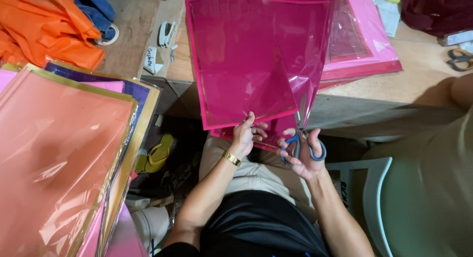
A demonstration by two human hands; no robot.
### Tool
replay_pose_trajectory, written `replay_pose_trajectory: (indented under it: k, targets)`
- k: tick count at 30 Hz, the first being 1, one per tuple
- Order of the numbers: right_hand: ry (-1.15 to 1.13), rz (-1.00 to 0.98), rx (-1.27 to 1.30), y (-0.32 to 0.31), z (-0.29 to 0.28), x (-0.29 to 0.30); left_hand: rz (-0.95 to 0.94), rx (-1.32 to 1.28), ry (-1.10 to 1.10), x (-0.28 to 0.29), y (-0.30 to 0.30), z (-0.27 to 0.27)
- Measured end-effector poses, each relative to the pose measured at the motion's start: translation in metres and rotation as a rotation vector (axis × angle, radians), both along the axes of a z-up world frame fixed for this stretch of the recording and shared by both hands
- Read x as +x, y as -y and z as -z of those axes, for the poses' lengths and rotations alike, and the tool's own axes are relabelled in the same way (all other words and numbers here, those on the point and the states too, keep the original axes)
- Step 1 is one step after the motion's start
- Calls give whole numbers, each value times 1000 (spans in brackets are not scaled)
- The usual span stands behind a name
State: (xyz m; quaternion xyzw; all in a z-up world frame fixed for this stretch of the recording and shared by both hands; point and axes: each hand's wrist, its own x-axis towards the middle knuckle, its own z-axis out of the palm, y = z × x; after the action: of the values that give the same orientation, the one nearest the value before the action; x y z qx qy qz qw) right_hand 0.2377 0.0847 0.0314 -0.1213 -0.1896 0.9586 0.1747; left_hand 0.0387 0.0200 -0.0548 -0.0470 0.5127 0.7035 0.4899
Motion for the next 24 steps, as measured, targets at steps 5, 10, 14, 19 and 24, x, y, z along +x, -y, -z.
replay_pose_trajectory:
  k: [5, 10, 14, 19, 24]
  targets:
    - [9, 33, -46, 4, 24, 1, 34, -21, -16, -8, 6, 5]
    - [-64, 59, -82, 14, 23, -4, 82, -131, -236, -11, 16, -9]
    - [-113, 50, -102, 10, 3, -23, 59, -101, -220, -11, 24, -22]
    - [-116, 25, -114, 11, 17, -39, 31, -107, -178, -24, 29, -31]
    - [-145, 3, -156, 8, 2, -58, 6, -113, -187, -27, 35, -25]
